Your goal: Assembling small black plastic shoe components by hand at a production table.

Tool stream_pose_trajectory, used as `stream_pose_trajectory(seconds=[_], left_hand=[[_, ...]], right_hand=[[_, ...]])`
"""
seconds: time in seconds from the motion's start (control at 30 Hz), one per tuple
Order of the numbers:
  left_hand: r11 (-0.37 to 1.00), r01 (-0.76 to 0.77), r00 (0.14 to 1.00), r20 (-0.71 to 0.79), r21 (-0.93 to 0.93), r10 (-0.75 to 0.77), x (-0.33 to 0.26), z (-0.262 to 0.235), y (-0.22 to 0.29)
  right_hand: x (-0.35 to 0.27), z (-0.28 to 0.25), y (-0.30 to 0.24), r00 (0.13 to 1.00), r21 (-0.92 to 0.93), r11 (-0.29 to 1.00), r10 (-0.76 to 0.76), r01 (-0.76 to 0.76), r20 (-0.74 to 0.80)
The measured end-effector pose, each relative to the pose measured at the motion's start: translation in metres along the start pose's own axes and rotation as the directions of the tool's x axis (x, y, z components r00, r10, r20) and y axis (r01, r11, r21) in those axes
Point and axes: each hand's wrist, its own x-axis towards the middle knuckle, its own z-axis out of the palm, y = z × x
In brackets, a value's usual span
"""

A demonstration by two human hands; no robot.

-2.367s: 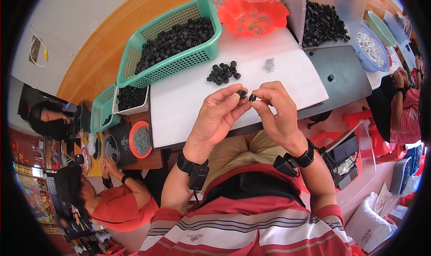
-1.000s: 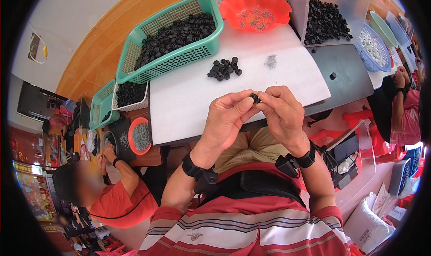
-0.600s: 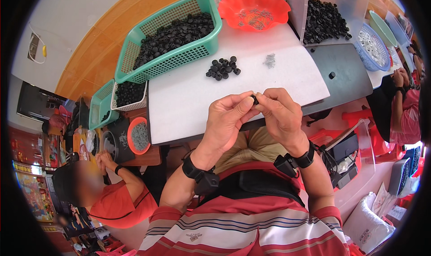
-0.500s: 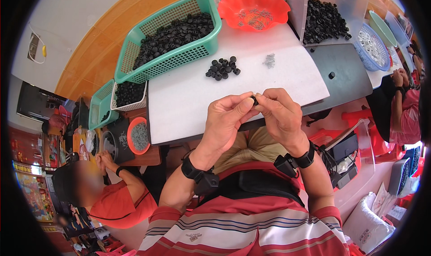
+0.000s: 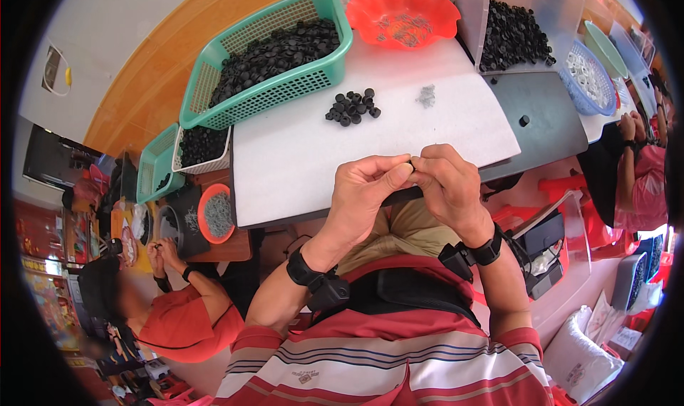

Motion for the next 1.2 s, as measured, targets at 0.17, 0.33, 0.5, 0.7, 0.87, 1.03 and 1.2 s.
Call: stream_pose_trajectory(seconds=[0.17, 0.33, 0.5, 0.7, 0.87, 1.03, 1.2], left_hand=[[0.999, -0.013, 1.000, 0.024, 0.046, 0.012, 0.002, -0.005, -0.002], [0.995, -0.011, 1.000, -0.002, 0.096, 0.012, 0.000, -0.010, 0.003], [0.998, -0.011, 1.000, -0.012, 0.070, 0.012, -0.004, -0.011, 0.008], [0.997, 0.033, 0.999, 0.024, 0.064, -0.035, -0.006, -0.018, 0.008], [0.997, 0.056, 0.998, 0.018, 0.045, -0.057, -0.007, -0.023, 0.005], [0.998, 0.049, 0.999, 0.019, 0.041, -0.050, -0.009, -0.028, 0.008], [0.998, 0.060, 0.998, 0.010, 0.034, -0.061, -0.012, -0.032, 0.015]], right_hand=[[0.001, -0.002, 0.000, 1.000, -0.035, 0.999, -0.004, 0.005, 0.016], [0.000, -0.002, -0.004, 0.984, -0.014, 0.992, 0.125, -0.125, 0.130], [0.005, -0.003, -0.010, 0.962, -0.059, 0.991, 0.129, -0.118, 0.241], [0.007, 0.001, -0.015, 0.969, -0.090, 0.995, 0.071, -0.051, 0.238], [0.004, 0.007, -0.015, 0.973, -0.176, 0.984, 0.019, 0.023, 0.231], [0.004, 0.014, -0.016, 0.972, -0.205, 0.978, 0.017, 0.032, 0.235], [0.012, 0.018, -0.023, 0.965, -0.207, 0.978, 0.015, 0.041, 0.262]])
